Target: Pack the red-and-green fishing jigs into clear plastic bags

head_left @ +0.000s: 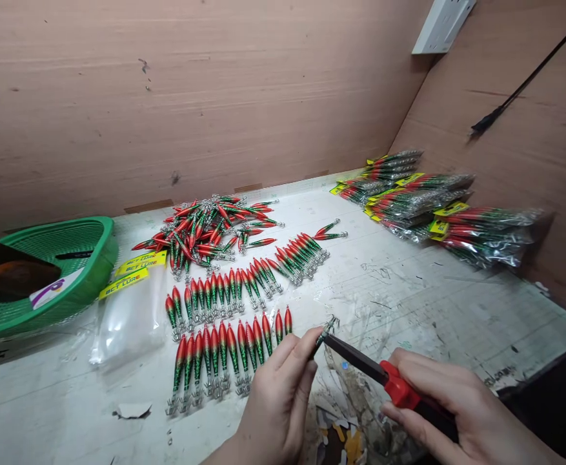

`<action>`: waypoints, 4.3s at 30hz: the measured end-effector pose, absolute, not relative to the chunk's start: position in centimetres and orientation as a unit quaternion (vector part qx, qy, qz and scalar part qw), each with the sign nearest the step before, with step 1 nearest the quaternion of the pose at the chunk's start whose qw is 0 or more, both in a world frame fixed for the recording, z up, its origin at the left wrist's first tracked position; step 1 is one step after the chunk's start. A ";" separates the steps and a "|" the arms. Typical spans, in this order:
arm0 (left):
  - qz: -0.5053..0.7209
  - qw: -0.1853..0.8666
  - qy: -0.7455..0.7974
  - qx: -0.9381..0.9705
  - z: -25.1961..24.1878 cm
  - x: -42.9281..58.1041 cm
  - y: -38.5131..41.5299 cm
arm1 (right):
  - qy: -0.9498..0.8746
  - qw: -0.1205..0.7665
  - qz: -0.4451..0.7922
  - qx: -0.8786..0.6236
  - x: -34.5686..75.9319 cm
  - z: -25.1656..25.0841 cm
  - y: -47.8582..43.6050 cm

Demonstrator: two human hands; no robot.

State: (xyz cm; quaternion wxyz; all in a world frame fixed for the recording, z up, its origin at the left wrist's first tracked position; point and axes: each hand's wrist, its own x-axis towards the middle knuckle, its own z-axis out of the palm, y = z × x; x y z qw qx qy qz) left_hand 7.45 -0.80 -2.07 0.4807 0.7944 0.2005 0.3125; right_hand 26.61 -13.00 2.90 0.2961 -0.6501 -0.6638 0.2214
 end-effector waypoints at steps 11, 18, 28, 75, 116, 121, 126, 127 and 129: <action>0.209 0.707 0.334 0.587 -0.1 7.8 1.8 | -0.620 0.309 0.240 -0.680 27.7 1.9 -14.1; 0.097 0.325 0.091 0.936 -2.3 10.7 6.9 | -0.616 0.269 0.015 -0.740 32.4 -3.4 -12.6; 0.014 0.233 -0.011 0.972 -3.5 10.5 8.6 | -0.629 0.158 -0.164 -0.743 36.0 -7.4 -10.0; 0.355 0.745 0.305 0.476 1.5 10.2 16.6 | -0.588 0.152 0.243 -0.756 31.7 0.1 21.7; 0.022 0.345 0.422 0.838 -3.0 14.2 5.4 | -0.389 0.264 0.526 -0.709 28.0 -5.7 -0.9; 0.021 0.270 0.423 0.865 -1.8 12.5 5.8 | -0.460 0.235 0.475 -0.713 27.0 -4.9 0.5; 0.074 0.141 0.396 0.904 0.0 13.6 12.3 | -0.576 0.241 0.302 -0.720 29.5 -1.3 7.8; 0.078 0.126 0.397 0.906 0.1 14.2 14.3 | -0.592 0.237 0.269 -0.722 30.1 -0.9 10.0; 0.083 0.100 0.398 0.908 0.0 15.7 18.1 | -0.616 0.213 0.222 -0.725 30.8 -0.5 14.4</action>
